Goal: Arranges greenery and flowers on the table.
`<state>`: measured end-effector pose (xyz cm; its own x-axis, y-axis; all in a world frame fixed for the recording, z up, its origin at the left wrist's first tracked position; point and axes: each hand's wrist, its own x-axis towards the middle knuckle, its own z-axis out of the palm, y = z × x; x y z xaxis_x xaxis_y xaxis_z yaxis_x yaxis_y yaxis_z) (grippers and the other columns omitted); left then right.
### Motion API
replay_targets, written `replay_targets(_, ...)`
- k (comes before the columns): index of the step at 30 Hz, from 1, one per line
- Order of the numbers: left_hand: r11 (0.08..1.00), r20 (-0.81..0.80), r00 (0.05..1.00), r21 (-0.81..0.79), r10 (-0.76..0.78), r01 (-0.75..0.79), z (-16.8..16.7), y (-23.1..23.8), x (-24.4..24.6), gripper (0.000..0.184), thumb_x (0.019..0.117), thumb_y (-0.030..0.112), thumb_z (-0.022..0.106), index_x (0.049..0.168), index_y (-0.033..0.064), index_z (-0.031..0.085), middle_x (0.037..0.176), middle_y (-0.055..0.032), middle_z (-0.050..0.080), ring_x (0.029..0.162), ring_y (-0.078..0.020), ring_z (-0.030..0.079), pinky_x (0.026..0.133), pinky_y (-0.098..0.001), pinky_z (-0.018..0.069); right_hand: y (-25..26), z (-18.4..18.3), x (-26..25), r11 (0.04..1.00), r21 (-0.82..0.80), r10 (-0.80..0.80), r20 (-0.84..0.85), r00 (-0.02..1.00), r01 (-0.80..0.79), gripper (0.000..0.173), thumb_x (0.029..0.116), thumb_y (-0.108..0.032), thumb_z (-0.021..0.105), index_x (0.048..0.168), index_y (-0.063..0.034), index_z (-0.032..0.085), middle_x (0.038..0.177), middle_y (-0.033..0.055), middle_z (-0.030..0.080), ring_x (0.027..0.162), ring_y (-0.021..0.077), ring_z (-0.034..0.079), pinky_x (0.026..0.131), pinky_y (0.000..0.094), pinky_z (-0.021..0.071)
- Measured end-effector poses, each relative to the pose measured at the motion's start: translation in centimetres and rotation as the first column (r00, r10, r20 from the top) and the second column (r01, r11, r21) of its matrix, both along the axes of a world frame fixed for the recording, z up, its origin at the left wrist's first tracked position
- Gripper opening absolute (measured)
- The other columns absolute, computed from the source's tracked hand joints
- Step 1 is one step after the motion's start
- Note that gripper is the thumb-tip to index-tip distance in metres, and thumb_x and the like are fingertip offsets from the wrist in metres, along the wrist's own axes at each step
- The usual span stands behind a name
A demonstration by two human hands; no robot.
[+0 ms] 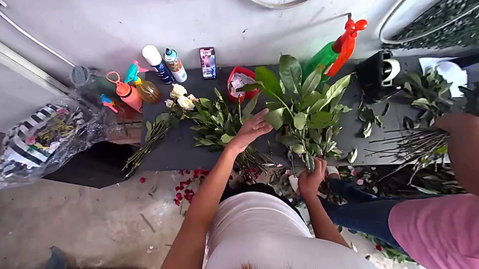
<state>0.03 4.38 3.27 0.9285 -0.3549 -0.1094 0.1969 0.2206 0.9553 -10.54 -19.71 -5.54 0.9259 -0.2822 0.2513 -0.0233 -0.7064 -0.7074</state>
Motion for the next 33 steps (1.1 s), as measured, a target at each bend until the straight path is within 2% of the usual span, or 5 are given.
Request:
replay_targets(5, 0.996, -0.051, 0.999, 0.084, -0.005, 0.009, 0.8, 0.3, -0.8, 0.039, 0.0953, -0.006, 0.061, 0.133, -0.0072, 0.053, 0.122, -0.0125, 0.063, 0.109, -0.0099, 0.06, 0.097, -0.0288, 0.0514, 0.9, -0.4, -1.4, 0.999, 0.004, 0.053, -0.021, 0.998, -0.053, 0.033, 0.0833, 0.016, 0.053, 0.114, 0.022, 0.062, 0.122, 0.0433, 0.056, 0.115, 0.0559, 0.057, 0.1, 0.0578, 0.0478)
replay_targets(11, 0.996, -0.02, 0.998, 0.076, 0.056, -0.054, 1.4, 0.6, -1.4, 0.028, 0.0957, -0.005, 0.059, 0.123, -0.0044, 0.057, 0.107, -0.0039, 0.065, 0.097, -0.0035, 0.061, 0.09, -0.0244, 0.0528, 1.4, -0.8, -2.3, 0.992, -0.005, 0.125, -0.028, 0.992, -0.125, 0.034, 0.0798, 0.018, 0.053, 0.112, 0.0205, 0.063, 0.119, 0.0413, 0.058, 0.111, 0.0538, 0.059, 0.096, 0.0565, 0.0495)
replay_targets(21, 0.997, 0.016, 0.998, 0.048, 0.055, -0.056, 2.0, 0.7, -2.1, 0.031, 0.0914, -0.008, 0.062, 0.122, -0.0036, 0.058, 0.105, -0.0035, 0.068, 0.096, -0.0043, 0.064, 0.089, -0.0254, 0.0548, 2.1, -1.3, -2.3, 0.988, 0.046, 0.153, -0.106, 0.983, -0.149, 0.035, 0.0819, 0.017, 0.053, 0.116, 0.0213, 0.061, 0.123, 0.0416, 0.057, 0.113, 0.0534, 0.06, 0.099, 0.0561, 0.0497)
replay_targets(25, 0.995, 0.046, 0.994, -0.016, 0.098, -0.097, -0.2, 0.4, -1.1, 0.068, 0.0871, 0.002, 0.074, 0.147, -0.0041, 0.042, 0.142, -0.0164, 0.055, 0.125, -0.0168, 0.056, 0.106, -0.0328, 0.0487, 2.5, -1.5, -2.2, 0.985, 0.083, 0.162, -0.12, 0.979, -0.153, 0.032, 0.0873, 0.013, 0.052, 0.117, 0.0206, 0.061, 0.118, 0.0392, 0.061, 0.111, 0.0507, 0.061, 0.1, 0.0543, 0.0493)
replay_targets(33, 0.965, -0.073, 0.965, -0.052, 0.253, -0.257, -0.5, -0.7, -1.0, 0.023, 0.1018, 0.002, 0.055, 0.124, -0.0015, 0.053, 0.115, -0.0102, 0.066, 0.104, -0.0152, 0.065, 0.087, -0.0352, 0.0581, 2.9, -0.8, -1.8, 0.947, 0.318, 0.147, -0.294, 0.945, -0.048, 0.037, 0.0999, 0.001, 0.05, 0.131, 0.0195, 0.052, 0.129, 0.0381, 0.057, 0.122, 0.0417, 0.059, 0.107, 0.0473, 0.0461)
